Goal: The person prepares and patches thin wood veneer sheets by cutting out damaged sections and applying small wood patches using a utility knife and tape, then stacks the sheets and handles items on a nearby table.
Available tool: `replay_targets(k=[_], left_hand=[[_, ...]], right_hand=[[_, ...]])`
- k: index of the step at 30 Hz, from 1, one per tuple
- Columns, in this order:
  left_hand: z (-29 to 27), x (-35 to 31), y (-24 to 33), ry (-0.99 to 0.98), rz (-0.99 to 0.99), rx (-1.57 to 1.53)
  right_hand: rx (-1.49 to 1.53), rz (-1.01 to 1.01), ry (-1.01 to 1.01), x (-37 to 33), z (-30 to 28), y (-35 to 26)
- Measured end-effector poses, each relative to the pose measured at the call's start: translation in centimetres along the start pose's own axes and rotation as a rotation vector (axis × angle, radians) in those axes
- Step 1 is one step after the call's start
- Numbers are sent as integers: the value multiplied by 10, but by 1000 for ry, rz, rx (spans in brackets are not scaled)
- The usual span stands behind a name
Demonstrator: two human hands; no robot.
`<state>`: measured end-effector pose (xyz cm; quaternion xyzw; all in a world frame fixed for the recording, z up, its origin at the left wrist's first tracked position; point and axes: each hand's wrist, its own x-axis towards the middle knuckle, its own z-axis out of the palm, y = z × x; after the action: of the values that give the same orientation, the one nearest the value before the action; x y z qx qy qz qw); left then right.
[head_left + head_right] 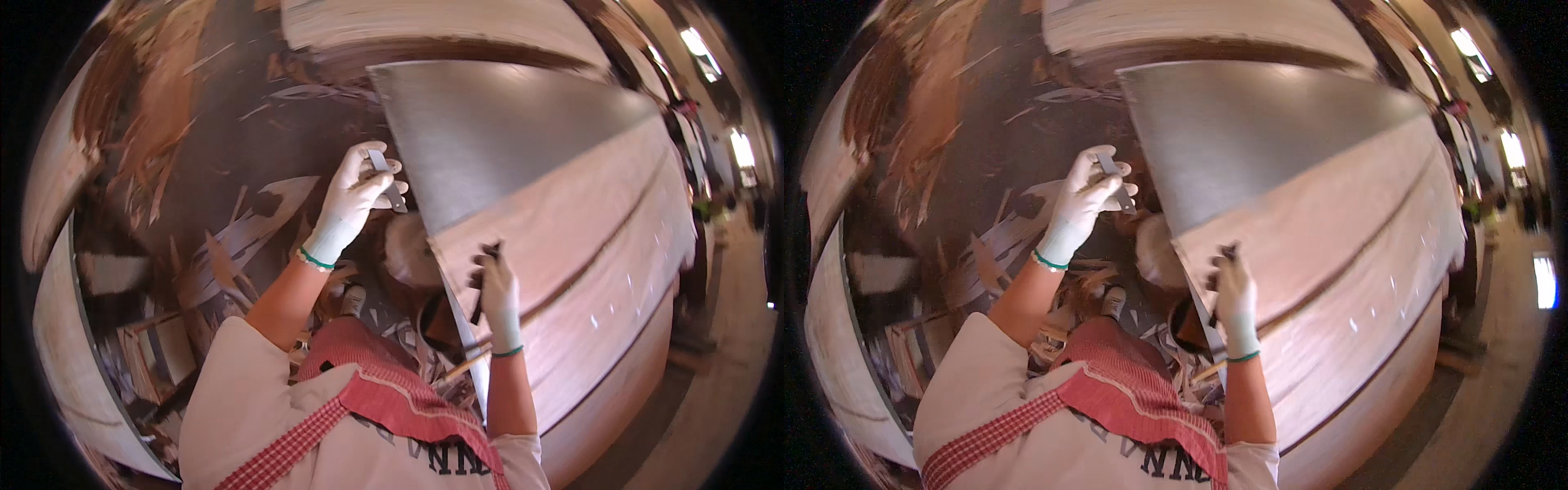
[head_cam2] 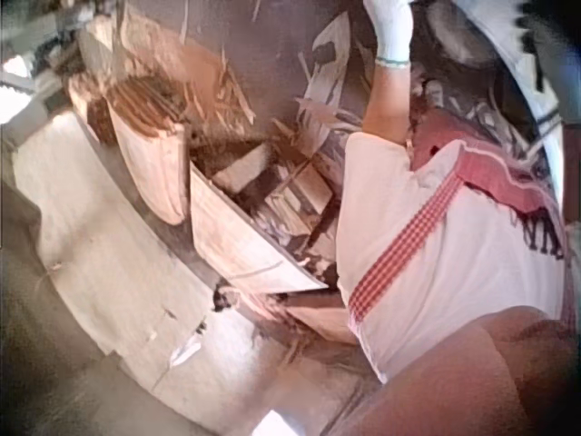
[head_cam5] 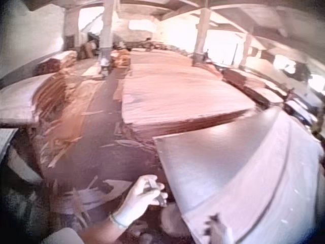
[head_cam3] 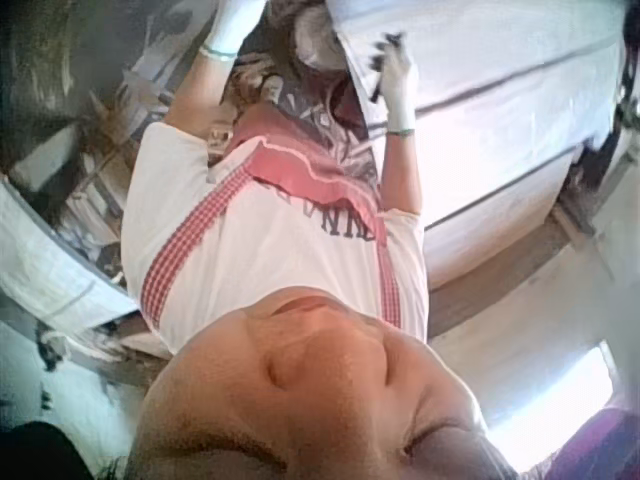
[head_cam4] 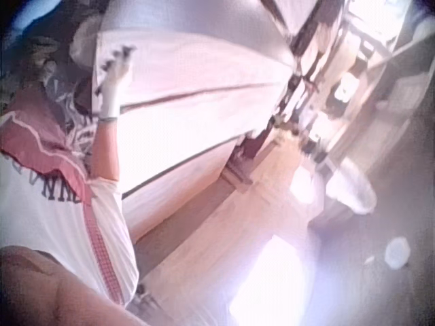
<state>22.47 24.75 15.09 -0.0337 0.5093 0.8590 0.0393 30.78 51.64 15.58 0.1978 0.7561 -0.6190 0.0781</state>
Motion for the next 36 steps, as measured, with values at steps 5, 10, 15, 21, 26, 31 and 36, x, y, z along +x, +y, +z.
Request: replay_targets(k=[5,10,15,21,26,31,36], left_hand=[[120,-66,24,-322,111,-33],[215,-137,17,-546,37,-11],[254,-172,0,-649,-48,-19],[263,-187,-17,-711,-48,24],[259,-189,-20,-718,-68,27],[253,-188,-22,-797,-69,283],[233,-179,-41,-1019,-142,412]], right_hand=[[300,-52,-181,-113,-39,-21],[531,-152,-51,-196,-82,-14],[576,-187,24,-232,-107,5],[652,-207,56,-248,-111,19],[674,-197,34,-252,-108,17],[590,-151,100,-245,-103,20],[488,-154,119,-240,-102,25]])
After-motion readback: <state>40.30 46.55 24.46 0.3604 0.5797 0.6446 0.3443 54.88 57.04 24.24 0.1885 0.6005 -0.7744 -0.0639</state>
